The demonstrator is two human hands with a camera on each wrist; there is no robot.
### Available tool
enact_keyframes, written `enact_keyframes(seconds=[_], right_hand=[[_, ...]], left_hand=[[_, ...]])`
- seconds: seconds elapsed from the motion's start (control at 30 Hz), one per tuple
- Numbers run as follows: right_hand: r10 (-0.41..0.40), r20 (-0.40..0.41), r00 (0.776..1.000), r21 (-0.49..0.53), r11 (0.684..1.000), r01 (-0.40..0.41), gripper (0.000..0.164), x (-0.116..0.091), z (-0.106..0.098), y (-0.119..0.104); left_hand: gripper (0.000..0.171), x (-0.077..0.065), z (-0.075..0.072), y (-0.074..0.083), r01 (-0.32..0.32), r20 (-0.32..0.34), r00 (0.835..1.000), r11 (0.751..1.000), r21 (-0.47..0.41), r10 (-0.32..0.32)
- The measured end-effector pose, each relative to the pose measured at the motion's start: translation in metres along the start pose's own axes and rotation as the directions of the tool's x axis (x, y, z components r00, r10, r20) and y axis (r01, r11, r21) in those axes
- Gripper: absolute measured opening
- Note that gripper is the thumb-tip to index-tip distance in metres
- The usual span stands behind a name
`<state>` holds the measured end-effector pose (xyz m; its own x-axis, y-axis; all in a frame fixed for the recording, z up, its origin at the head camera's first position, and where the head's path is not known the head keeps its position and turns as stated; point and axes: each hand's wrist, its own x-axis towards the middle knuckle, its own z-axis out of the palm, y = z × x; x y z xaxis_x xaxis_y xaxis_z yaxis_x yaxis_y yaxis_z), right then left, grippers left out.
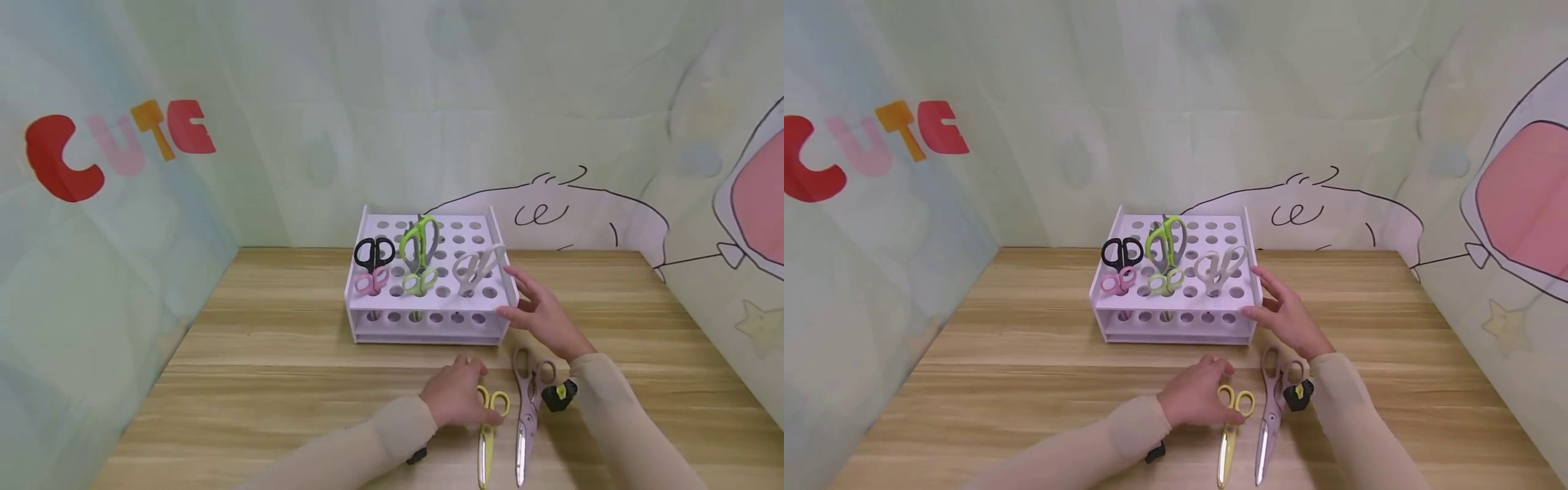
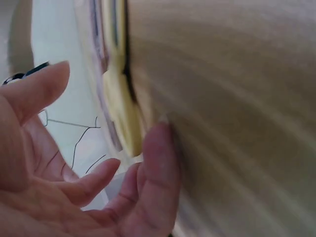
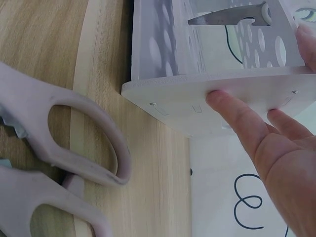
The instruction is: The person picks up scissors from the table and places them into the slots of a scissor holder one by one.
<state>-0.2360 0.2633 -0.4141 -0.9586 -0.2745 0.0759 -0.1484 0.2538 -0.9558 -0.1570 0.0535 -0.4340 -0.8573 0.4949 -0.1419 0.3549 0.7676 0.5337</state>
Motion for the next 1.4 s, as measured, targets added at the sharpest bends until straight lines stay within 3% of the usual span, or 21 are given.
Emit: enact_keyframes(seconds=[0.27,0.63,0.93,1.17,1.4], right_hand=[[0.001,-0.002,1.0,-0.001,1.0,-0.001,0.08,0.0,0.001,-0.001],[0.004,-0.007,1.0,0.006,1.0,-0.004,0.082,0.001,0.001,0.0],[0.001,-0.006,1.0,0.01,1.0,-0.001,0.081,-0.001,0.001,0.0],[0.002,-0.01,1.0,0.018,1.0,-0.002,0.081,-0.002,0.001,0.0],[0.009,0.001,1.0,0.02,1.0,-0.009,0.081,-0.002,0.001,-0.001]], left_hand=[[0.069,-0.002,0.012,-0.001,0.01,-0.039,0.999,0.993,0.114,-0.006],[0.063,-0.002,0.012,0.001,0.013,-0.051,0.999,0.994,0.111,-0.007],[0.06,0.0,0.01,-0.003,-0.03,-0.069,0.997,0.998,-0.048,0.027],[0.061,0.001,0.011,-0.008,-0.064,-0.064,0.996,0.991,-0.12,0.057],[0.063,0.0,0.011,-0.014,-0.071,-0.055,0.997,0.956,-0.286,0.058]])
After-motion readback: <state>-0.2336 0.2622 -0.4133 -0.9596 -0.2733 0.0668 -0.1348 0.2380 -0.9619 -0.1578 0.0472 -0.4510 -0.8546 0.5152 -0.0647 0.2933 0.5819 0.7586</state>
